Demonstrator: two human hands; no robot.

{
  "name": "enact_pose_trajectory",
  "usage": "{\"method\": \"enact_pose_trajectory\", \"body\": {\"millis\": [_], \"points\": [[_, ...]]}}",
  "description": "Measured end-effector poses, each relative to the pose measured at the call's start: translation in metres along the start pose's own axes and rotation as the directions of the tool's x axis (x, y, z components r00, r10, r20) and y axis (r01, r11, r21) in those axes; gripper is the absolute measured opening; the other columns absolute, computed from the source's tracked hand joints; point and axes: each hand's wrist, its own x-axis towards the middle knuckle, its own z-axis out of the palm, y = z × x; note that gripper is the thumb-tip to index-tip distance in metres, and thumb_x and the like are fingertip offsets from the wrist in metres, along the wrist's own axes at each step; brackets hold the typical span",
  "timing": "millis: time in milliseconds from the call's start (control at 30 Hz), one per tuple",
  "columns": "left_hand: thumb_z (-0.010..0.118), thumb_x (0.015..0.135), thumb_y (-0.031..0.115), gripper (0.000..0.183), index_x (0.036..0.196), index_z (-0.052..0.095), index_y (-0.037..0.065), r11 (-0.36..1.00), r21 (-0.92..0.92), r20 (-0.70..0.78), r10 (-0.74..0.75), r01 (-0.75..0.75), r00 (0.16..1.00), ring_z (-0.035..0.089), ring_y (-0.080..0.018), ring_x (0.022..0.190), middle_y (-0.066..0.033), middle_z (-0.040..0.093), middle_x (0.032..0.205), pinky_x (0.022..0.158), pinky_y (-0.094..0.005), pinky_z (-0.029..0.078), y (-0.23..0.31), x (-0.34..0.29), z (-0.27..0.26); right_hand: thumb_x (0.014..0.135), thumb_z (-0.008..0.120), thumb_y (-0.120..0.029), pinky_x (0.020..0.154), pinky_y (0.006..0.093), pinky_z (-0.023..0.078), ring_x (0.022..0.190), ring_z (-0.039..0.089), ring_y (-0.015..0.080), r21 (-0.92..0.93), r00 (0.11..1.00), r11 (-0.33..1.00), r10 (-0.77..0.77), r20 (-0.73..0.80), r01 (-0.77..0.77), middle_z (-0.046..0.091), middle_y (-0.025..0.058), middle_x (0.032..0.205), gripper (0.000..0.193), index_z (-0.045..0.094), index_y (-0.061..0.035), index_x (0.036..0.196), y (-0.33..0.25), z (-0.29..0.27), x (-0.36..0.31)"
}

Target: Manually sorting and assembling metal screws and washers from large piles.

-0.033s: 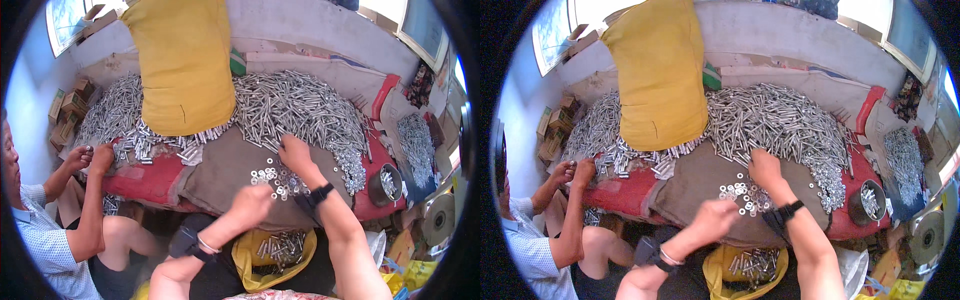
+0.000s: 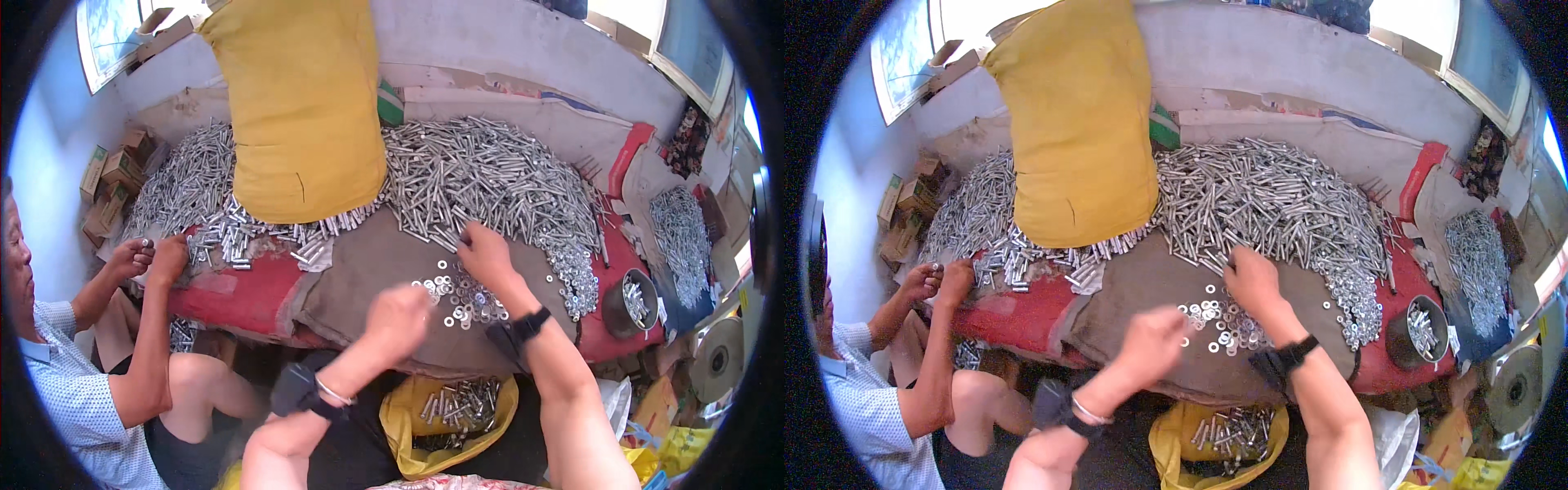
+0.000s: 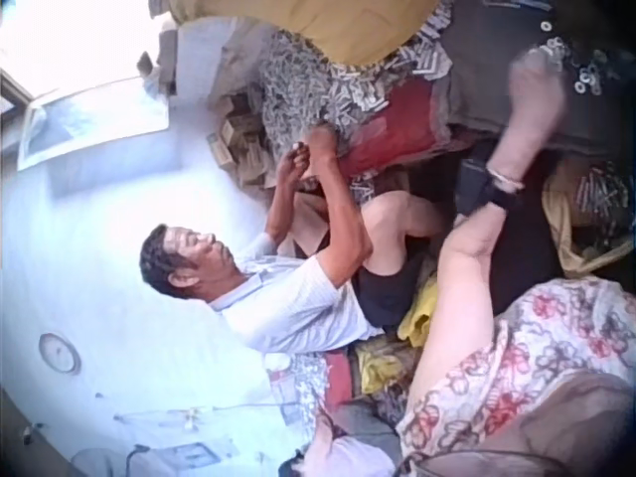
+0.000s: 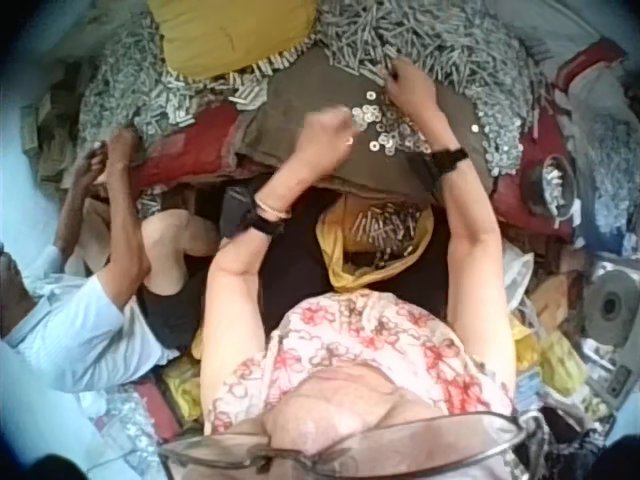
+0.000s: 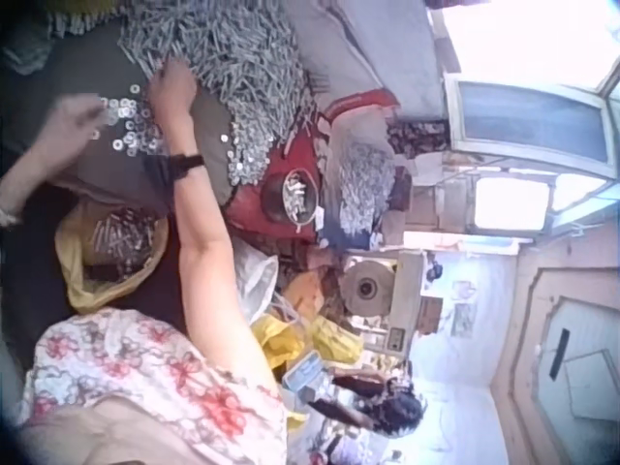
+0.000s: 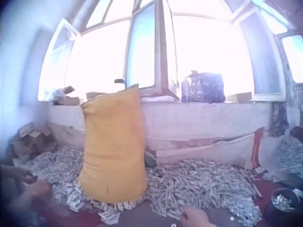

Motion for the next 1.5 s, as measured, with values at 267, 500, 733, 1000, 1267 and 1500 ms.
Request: {"method": "enact_pose_trajectory", "body": {"millis": [267, 500, 733, 1000, 1267, 1500], "points": [[0.064, 0.083, 0.019, 0.018, 0.081, 0.063, 0.001, 0.778, 0.367, -0.547, -0.263, 0.51, 0.795, 0.064, -0.0417, 0.082, -0.0217, 0.065, 0.082, 0.071, -0.0498, 0.049, -0.113, 0.071, -0.052, 0.085, 0.062, -0.002, 0.059, 0.0264, 0.051, 0.065, 0.063, 0.0107, 0.693, 0.975, 0.688, 0.114, 0.193, -0.218, 0.064, 0.0082, 0.073, 0.026, 0.059, 0.0029, 0.111, -0.06, -0.045, -0.094], [0.068, 0.076, 0.022, 0.023, 0.078, 0.065, -0.001, 0.688, 0.307, -0.599, -0.397, 0.658, 0.695, 0.064, -0.0426, 0.083, -0.0249, 0.065, 0.081, 0.072, -0.0493, 0.049, -0.131, 0.094, -0.046, 0.089, 0.058, 0.0, 0.065, 0.0237, 0.054, 0.07, 0.064, 0.0101, 0.793, 0.936, 0.518, 0.305, 0.177, -0.319, 0.064, 0.0047, 0.081, 0.015, 0.061, 0.0048, 0.104, -0.036, -0.047, -0.106], [0.061, 0.085, 0.016, 0.017, 0.086, 0.057, -0.001, 0.975, 0.032, -0.082, -0.215, 0.218, 0.973, 0.062, -0.0439, 0.079, -0.0235, 0.064, 0.078, 0.068, -0.0503, 0.047, -0.047, 0.053, -0.005, 0.093, 0.056, -0.002, 0.074, 0.0254, 0.055, 0.083, 0.065, 0.0124, 0.907, 0.925, 0.412, 0.371, -0.081, -0.085, 0.065, 0.0068, 0.092, 0.014, 0.059, 0.0038, 0.105, -0.023, -0.06, -0.105], [0.059, 0.087, 0.008, 0.013, 0.091, 0.051, -0.001, 0.972, -0.225, 0.163, -0.032, 0.069, 0.986, 0.062, -0.0417, 0.073, -0.0221, 0.062, 0.076, 0.064, -0.0461, 0.047, 0.037, -0.004, 0.063, 0.093, 0.057, -0.003, 0.071, 0.0246, 0.053, 0.077, 0.065, 0.0117, 0.909, 0.945, 0.358, 0.313, 0.097, -0.212, 0.066, 0.0064, 0.088, 0.013, 0.059, 0.0026, 0.105, -0.017, -0.064, -0.117], [0.059, 0.088, 0.005, 0.009, 0.092, 0.053, -0.001, 0.945, -0.309, 0.181, -0.05, 0.105, 0.982, 0.058, -0.0253, 0.063, -0.0141, 0.059, 0.071, 0.058, -0.0352, 0.046, 0.035, -0.029, 0.083, 0.094, 0.057, -0.009, 0.065, 0.0232, 0.052, 0.07, 0.064, 0.0095, 0.74, 0.899, 0.515, 0.185, 0.398, -0.434, 0.065, 0.004, 0.078, 0.012, 0.061, 0.0014, 0.098, 0.009, -0.076, -0.135], [0.068, 0.086, 0.009, 0.012, 0.094, 0.06, 0.005, 0.251, -0.788, 0.447, -0.396, 0.563, 0.802, 0.055, -0.0024, 0.057, -0.0001, 0.062, 0.075, 0.042, -0.013, 0.041, 0.038, -0.025, 0.073, 0.094, 0.058, -0.013, 0.06, 0.0265, 0.049, 0.068, 0.063, 0.0118, 0.548, 0.944, 0.79, 0.113, 0.311, -0.275, 0.065, 0.005, 0.075, 0.015, 0.064, -0.0004, 0.088, 0.015, -0.078, -0.134]]}}
